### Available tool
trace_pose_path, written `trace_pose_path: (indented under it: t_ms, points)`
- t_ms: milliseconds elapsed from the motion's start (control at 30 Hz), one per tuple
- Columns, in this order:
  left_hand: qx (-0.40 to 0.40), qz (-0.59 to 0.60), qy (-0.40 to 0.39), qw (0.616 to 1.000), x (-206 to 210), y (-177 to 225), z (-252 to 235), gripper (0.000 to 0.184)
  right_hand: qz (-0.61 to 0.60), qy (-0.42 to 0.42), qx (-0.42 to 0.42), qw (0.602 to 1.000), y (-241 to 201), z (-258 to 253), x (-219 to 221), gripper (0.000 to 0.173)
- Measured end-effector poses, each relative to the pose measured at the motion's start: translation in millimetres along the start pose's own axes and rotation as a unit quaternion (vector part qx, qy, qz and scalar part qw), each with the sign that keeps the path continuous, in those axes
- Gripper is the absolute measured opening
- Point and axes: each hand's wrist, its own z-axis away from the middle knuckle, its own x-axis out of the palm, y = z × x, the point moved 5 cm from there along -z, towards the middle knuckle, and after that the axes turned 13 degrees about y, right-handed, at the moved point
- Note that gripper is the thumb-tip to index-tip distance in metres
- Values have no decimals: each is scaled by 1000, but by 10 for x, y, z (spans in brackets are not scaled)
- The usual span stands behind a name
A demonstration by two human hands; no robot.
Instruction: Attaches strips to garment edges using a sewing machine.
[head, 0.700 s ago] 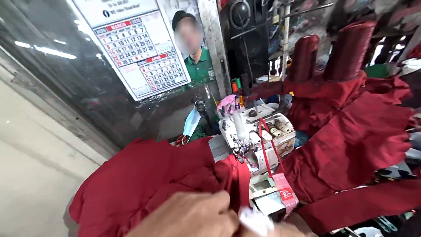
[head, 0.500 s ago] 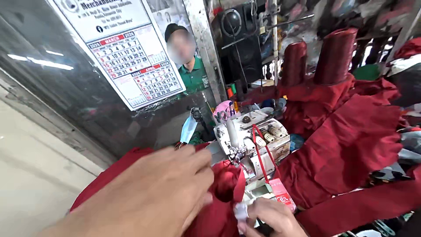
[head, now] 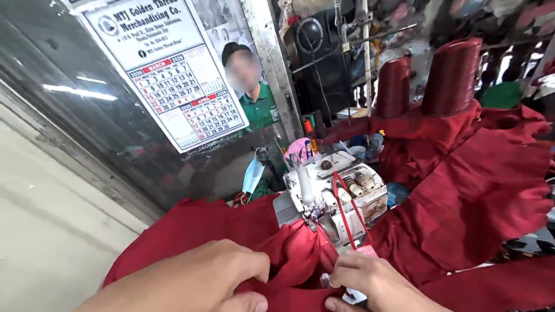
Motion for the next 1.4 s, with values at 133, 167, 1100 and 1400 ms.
trace_pose_path:
  t_ms: [133,167,1100,1400]
  points:
    - [18,-26,10,999,-69,47,12,33,-50,-44,29,997,73,13,-56,36]
    - [20,-14,7,1000,-88,57,38,32,-76,-37,35,996,83,31,-81,34]
    - [4,-107,99,989,-121,-106,29,35,-70,-26,17,997,-9,-117,-186,29]
    - [-110,-281,-40,953,-112,-213,-412,37,-6,18,155,988,92,251,-63,28]
